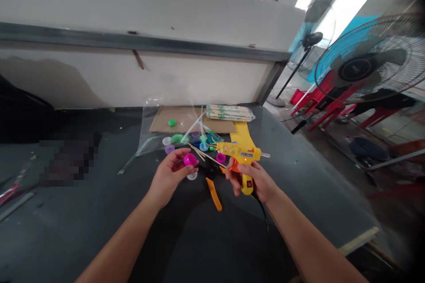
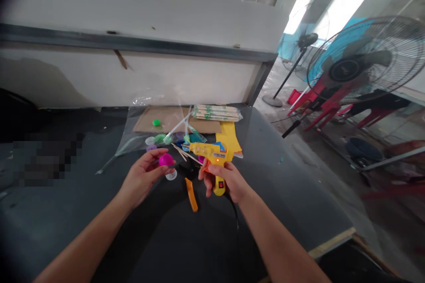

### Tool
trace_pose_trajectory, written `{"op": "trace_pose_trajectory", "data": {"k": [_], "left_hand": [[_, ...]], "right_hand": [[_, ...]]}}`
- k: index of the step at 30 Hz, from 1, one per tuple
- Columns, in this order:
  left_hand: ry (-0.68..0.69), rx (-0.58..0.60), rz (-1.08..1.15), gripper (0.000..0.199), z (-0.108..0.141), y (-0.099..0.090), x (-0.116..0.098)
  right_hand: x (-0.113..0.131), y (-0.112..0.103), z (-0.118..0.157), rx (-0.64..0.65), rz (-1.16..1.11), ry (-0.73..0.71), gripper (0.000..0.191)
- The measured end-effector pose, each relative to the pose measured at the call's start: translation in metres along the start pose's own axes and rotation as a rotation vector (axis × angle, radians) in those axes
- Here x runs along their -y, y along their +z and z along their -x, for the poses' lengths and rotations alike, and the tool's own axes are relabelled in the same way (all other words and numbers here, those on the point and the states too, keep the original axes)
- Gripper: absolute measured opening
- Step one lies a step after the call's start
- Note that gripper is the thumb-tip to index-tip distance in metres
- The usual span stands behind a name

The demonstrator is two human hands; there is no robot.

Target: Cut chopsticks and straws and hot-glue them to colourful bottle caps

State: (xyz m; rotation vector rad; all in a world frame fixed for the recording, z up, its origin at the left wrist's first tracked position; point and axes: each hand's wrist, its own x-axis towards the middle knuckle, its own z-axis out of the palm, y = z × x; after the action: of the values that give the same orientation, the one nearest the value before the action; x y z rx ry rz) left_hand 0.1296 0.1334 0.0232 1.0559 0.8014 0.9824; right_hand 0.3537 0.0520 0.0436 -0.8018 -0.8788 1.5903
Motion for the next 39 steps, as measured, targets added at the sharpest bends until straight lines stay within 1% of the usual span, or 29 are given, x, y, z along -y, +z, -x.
{"op": "trace_pose_trajectory", "data": {"k": [2, 4, 8, 10, 12, 15, 24, 32, 39], "left_hand": [[-0.01, -0.024, 0.029, 0.036, -0.001, 0.001, 0.001], [-0.039, -0.029, 0.073, 0.031, 0.0, 0.004, 0.002], [-0.059, -0.02, 0.131, 0.029, 0.002, 0.009, 0.003], [-0.044, -0.02, 0.131, 0.028, 0.003, 0.011, 0.004], [-0.034, -0.025, 0.119, 0.028, 0.003, 0.011, 0.005], [-0.027, -0.032, 0.099, 0.027, 0.003, 0.012, 0.005], [-0.025, -0.037, 0.019, 0.034, 0.005, 0.012, 0.003], [-0.016, -0.04, 0.025, 0.033, 0.006, 0.011, 0.003], [-0.002, -0.031, 0.015, 0.032, 0.006, 0.012, 0.002]], "right_hand": [[0.0, -0.002, 0.001, -0.025, 0.026, -0.001, 0.025], [0.0, -0.001, 0.001, -0.055, 0.081, 0.031, 0.027], [-0.003, 0.007, 0.004, -0.075, 0.295, 0.122, 0.033], [-0.005, 0.01, 0.005, -0.078, 0.358, 0.116, 0.035], [-0.006, 0.012, 0.006, -0.106, 0.39, 0.096, 0.035], [-0.007, 0.011, 0.006, -0.141, 0.416, 0.108, 0.035], [-0.006, 0.014, 0.007, -0.157, 0.453, 0.119, 0.032], [-0.005, 0.017, 0.008, -0.19, 0.453, 0.121, 0.032], [-0.006, 0.016, 0.008, -0.174, 0.428, 0.116, 0.03]]}}
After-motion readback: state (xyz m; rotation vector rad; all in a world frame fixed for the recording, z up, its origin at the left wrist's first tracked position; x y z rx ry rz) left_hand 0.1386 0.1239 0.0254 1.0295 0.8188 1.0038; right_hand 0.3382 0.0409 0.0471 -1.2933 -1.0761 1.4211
